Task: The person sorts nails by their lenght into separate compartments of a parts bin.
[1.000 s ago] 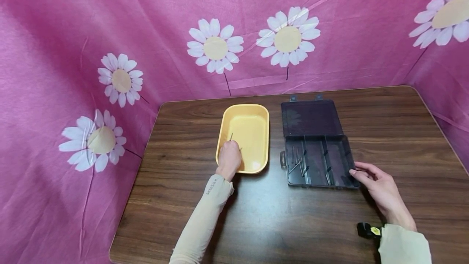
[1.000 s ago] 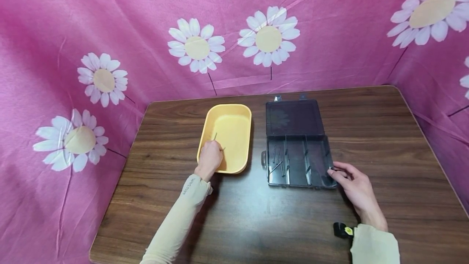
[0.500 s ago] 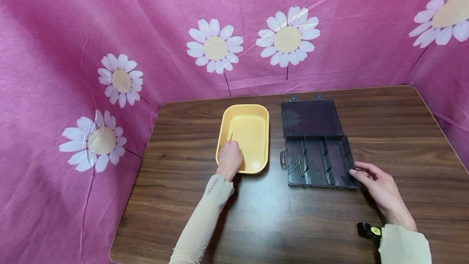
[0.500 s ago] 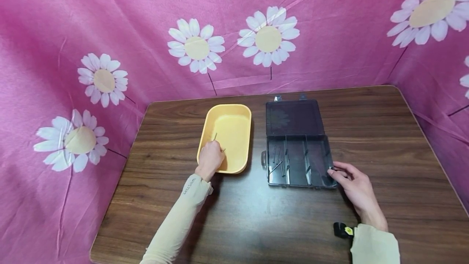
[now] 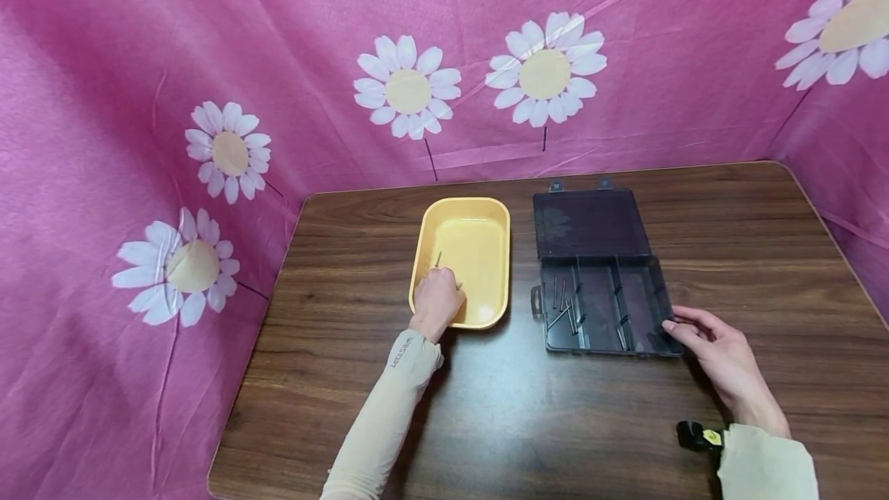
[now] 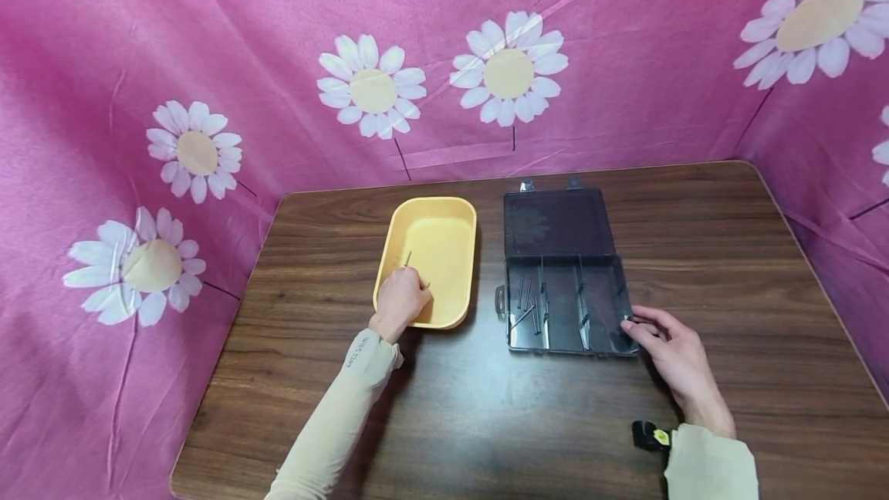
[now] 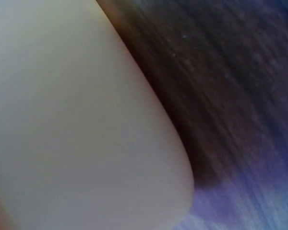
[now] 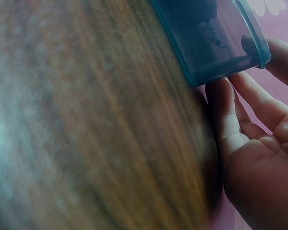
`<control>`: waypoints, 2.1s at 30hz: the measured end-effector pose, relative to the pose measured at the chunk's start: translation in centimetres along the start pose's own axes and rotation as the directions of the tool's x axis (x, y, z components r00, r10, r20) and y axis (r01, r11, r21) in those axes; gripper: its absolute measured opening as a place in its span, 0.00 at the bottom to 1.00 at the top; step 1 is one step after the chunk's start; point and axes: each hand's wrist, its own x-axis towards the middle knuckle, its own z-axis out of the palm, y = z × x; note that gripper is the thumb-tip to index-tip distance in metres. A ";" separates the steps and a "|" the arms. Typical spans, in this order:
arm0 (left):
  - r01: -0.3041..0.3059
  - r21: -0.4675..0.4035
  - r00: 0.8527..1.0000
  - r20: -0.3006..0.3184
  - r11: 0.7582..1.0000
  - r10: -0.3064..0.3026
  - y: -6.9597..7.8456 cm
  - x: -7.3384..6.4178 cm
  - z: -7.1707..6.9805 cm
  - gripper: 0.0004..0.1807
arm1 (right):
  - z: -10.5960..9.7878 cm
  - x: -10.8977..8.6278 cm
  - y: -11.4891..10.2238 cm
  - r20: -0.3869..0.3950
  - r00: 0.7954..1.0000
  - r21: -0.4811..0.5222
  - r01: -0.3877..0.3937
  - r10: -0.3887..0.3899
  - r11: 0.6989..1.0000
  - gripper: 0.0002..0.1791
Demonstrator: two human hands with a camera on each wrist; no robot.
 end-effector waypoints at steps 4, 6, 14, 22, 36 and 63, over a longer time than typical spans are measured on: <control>-0.021 -0.006 1.000 0.008 1.000 0.021 0.0 0.0 -0.2 0.14 | 0.0 -0.1 0.0 0.013 1.000 -0.001 -0.002 0.002 1.000 0.23; -0.034 -0.022 0.999 0.018 0.999 0.035 0.0 0.0 -0.2 0.15 | 0.0 -0.1 0.0 0.015 1.000 0.000 -0.001 0.001 1.000 0.23; -0.125 -0.094 0.992 0.013 0.988 0.127 0.0 0.1 -0.1 0.14 | 0.0 0.0 0.0 0.008 1.000 0.015 -0.001 0.001 1.000 0.22; -0.154 -0.094 0.988 -0.021 0.984 0.153 -0.1 0.2 0.1 0.14 | 0.0 0.0 0.0 0.004 1.000 -0.008 -0.004 0.004 1.000 0.23; -0.115 -0.141 0.992 0.032 0.983 0.120 0.1 0.3 0.1 0.09 | -0.1 -0.1 -0.2 0.000 1.000 -0.048 -0.009 0.009 0.999 0.25; -0.128 -0.282 0.991 -0.002 0.951 0.133 0.3 0.1 -0.4 0.03 | 0.0 -0.1 -0.2 0.000 1.000 -0.029 -0.020 0.020 0.999 0.24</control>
